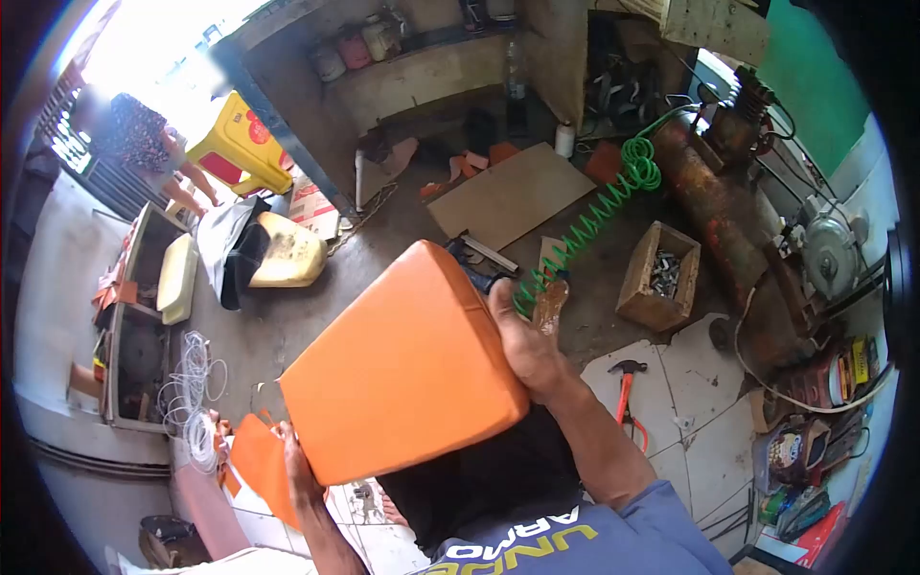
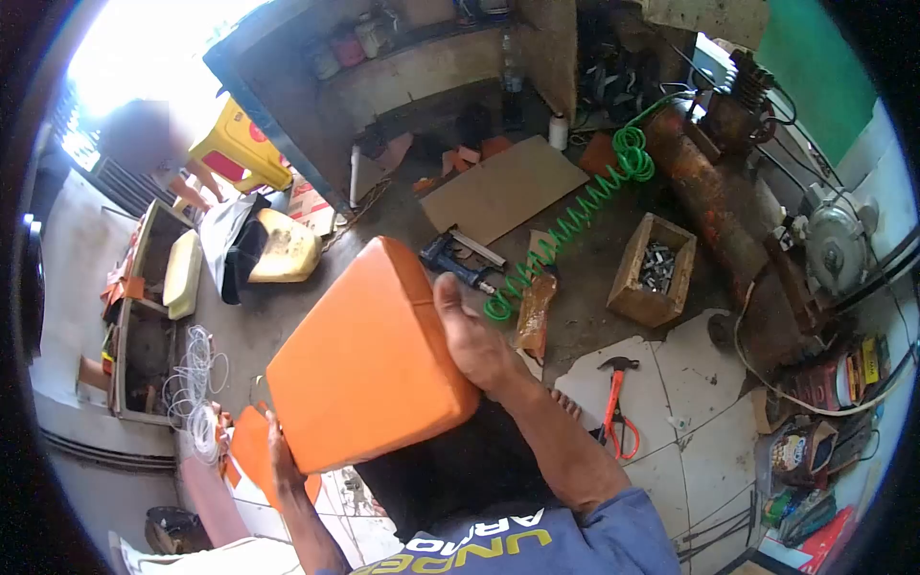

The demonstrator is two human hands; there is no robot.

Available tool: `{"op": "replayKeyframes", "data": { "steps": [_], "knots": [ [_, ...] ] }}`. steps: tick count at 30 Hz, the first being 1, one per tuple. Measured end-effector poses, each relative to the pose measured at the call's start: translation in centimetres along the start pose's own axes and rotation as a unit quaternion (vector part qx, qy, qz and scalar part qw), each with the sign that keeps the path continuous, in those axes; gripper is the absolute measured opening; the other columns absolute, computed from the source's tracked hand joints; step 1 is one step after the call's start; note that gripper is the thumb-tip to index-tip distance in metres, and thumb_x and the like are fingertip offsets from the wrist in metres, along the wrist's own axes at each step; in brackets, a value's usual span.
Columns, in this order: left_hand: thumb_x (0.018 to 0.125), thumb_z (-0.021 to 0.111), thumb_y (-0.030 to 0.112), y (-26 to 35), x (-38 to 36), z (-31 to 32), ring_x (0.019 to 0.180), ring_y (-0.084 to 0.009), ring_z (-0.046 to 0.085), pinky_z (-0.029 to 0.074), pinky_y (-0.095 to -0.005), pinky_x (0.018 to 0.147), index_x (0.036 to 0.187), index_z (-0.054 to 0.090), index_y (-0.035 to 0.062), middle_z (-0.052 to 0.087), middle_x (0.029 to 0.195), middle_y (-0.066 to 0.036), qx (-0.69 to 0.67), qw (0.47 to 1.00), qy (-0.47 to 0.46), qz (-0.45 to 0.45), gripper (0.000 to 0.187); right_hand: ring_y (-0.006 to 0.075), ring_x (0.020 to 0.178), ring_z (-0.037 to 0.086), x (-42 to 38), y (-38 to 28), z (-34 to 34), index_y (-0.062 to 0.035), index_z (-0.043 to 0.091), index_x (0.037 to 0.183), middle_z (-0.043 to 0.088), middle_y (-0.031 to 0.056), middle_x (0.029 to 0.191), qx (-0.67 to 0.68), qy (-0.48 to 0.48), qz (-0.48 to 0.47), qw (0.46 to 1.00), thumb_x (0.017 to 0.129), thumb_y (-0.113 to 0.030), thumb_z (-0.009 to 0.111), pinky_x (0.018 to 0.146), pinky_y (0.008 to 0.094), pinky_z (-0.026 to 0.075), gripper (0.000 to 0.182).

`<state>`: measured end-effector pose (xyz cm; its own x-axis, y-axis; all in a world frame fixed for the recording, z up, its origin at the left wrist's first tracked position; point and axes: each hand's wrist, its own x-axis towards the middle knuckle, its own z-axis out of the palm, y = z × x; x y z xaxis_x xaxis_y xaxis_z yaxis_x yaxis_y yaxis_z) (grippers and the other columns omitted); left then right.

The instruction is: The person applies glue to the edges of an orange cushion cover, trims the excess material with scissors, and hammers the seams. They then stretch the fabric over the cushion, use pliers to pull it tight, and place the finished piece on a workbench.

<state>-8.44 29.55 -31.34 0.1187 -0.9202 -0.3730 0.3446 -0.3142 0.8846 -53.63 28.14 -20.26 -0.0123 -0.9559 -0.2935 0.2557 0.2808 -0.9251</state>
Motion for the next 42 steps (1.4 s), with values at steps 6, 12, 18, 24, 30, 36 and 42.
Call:
{"op": "replayKeyframes", "data": {
  "steps": [6,12,18,24,30,36,42],
  "knots": [
    [0.112,0.027,0.054,3.2,-1.7,3.0,0.12,-0.0222,0.064,0.057,-0.039,0.098,0.143,0.049,0.0037,0.062,0.135,-0.01,0.102,0.994,0.028,-0.03,0.063,0.0559,0.134,0.048,1.3,-4.2,4.0,0.0001,0.049,0.143,0.058,0.0402,0.131,-0.184,-0.021,-0.071,0.98,0.097,-0.082,0.017,0.112,0.0544,0.039,0.1],
    [0.111,0.026,0.055,4.0,-1.4,-1.4,0.12,-0.0228,0.064,0.056,-0.039,0.099,0.144,0.049,0.0033,0.062,0.136,-0.011,0.012,0.998,0.017,-0.066,0.066,0.0571,0.13,0.05,3.0,-6.4,7.0,0.0008,0.051,0.14,0.06,0.0409,0.125,-0.198,-0.073,-0.045,0.976,0.097,-0.083,0.016,0.109,0.0557,0.04,0.1],
    [0.113,0.028,0.052,12.3,2.4,-0.5,0.123,-0.0194,0.061,0.054,-0.0374,0.1,0.149,0.047,0.0053,0.061,0.137,-0.008,-0.026,0.998,-0.024,0.045,0.062,0.0555,0.13,0.051,9.0,-4.9,10.2,0.0013,0.043,0.147,0.059,0.0374,0.131,-0.226,-0.109,-0.082,0.965,0.096,-0.083,0.019,0.109,0.0525,0.041,0.102],
    [0.111,0.033,0.055,23.9,3.3,-3.1,0.112,-0.0163,0.065,0.056,-0.0334,0.094,0.141,0.053,0.0054,0.064,0.125,-0.005,-0.01,0.97,0.064,0.233,0.061,0.0355,0.13,0.057,9.4,-11.3,20.0,-0.002,0.037,0.151,0.061,0.025,0.135,-0.266,-0.063,-0.075,0.959,0.092,-0.072,0.058,0.109,0.0433,0.044,0.094],
    [0.111,0.032,0.053,31.3,5.7,-6.1,0.129,-0.0239,0.057,0.046,-0.0382,0.109,0.147,0.048,0.0053,0.055,0.144,-0.009,-0.174,0.96,-0.08,0.202,0.061,0.0171,0.118,0.06,7.7,-15.3,26.4,-0.0017,0.05,0.14,0.064,0.0069,0.122,-0.003,-0.069,-0.176,0.982,0.076,-0.025,0.092,0.104,0.0338,0.048,0.08],
    [0.111,0.044,0.034,36.5,15.5,-0.2,0.105,-0.0197,0.068,0.051,-0.0338,0.091,0.129,0.062,0.0045,0.068,0.122,-0.01,-0.105,0.964,-0.022,0.245,0.039,0.0209,0.103,0.068,7.6,-29.1,23.8,0.0008,0.052,0.139,0.066,0.012,0.12,-0.361,0.393,-0.361,0.765,0.071,-0.025,0.09,0.088,0.0372,0.058,0.081],
    [0.108,0.052,0.029,26.8,29.3,-7.8,0.084,-0.0172,0.07,0.056,-0.033,0.074,0.117,0.065,0.0029,0.071,0.105,-0.008,0.038,0.999,-0.037,0.008,0.031,0.0193,0.107,0.065,19.9,-52.0,27.9,0.0,0.063,0.136,0.07,0.0094,0.121,-0.378,0.387,-0.612,0.578,0.089,-0.041,0.079,0.097,0.0331,0.048,0.064]
  ]
}}
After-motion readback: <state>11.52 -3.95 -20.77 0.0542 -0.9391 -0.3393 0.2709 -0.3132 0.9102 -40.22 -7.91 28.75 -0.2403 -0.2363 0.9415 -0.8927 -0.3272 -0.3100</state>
